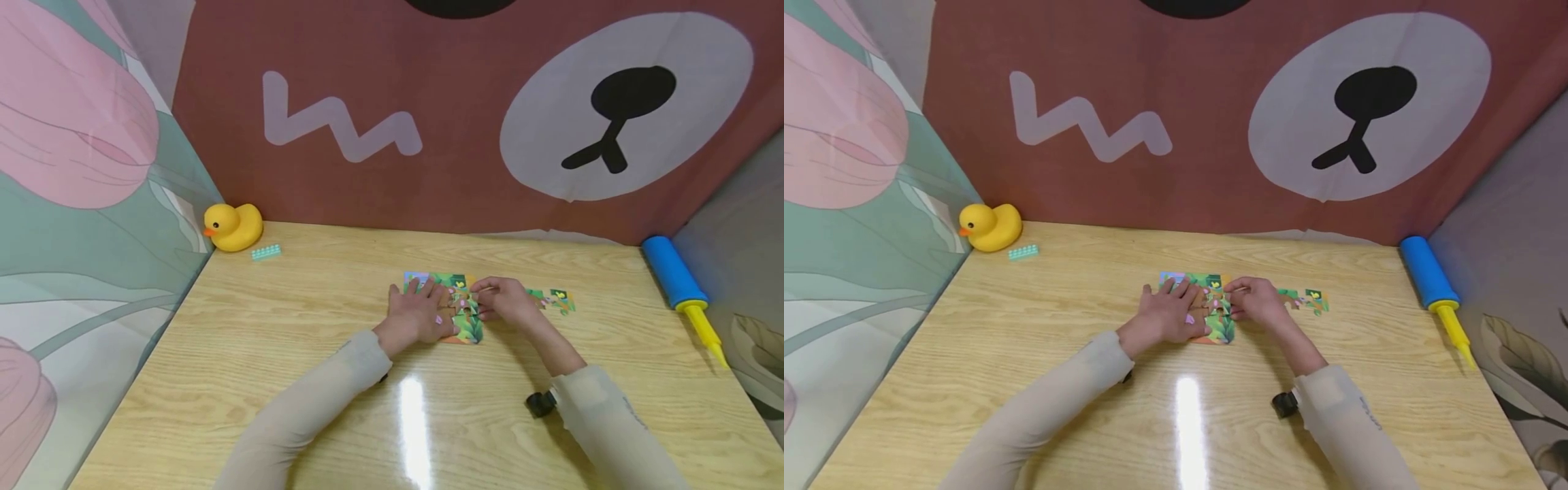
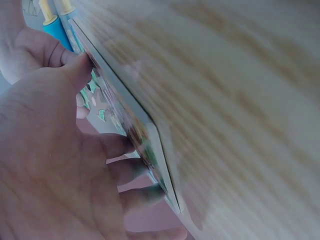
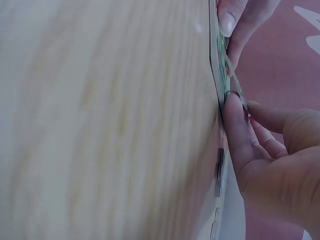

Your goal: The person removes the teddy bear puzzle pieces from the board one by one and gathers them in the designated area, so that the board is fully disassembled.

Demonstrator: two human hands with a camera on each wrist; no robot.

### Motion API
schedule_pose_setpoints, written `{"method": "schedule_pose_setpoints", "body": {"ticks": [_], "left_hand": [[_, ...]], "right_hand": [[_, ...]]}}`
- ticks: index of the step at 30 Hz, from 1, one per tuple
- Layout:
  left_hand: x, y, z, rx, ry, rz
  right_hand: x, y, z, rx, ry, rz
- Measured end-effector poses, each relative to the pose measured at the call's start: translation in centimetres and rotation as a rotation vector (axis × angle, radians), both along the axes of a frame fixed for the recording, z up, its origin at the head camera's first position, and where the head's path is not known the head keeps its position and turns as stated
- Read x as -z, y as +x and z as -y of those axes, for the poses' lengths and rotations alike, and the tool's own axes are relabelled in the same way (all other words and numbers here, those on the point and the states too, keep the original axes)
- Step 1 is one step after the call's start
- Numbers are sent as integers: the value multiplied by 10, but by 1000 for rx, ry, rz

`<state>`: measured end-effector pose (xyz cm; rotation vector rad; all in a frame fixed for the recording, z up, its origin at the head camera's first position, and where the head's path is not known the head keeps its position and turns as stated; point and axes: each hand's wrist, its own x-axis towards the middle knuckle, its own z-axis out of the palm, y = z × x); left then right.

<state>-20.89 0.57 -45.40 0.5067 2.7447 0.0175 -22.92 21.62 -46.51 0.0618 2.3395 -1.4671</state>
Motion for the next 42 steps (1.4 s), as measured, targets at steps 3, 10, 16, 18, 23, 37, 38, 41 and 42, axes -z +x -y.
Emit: {"method": "schedule_pose_setpoints", "body": {"ticks": [3,10,16,18,23,37,38,41,42], "left_hand": [[-1,0,-1,-3,3,1],[-1,0,0,7,2,6],[0,1,3,12,3,-2],[0,1,4,15,5,-1],[0,0,3,14,17,4],[1,-1,0,10,-1,3],[1,-1,0,9,-1,5],[1,-1,1,6,-9,11],[1,-1,1,5,-11,13]], "right_hand": [[-1,0,-5,13,-41,44],[-6,5,-20,33,-130,63],[-10,14,-35,31,-158,58],[-10,17,-42,20,-167,54],[-11,26,-61,16,-192,38],[-7,49,-120,102,-222,28],[-6,50,-123,109,-219,30],[-3,53,-130,113,-198,36],[-2,54,-133,114,-193,39]]}}
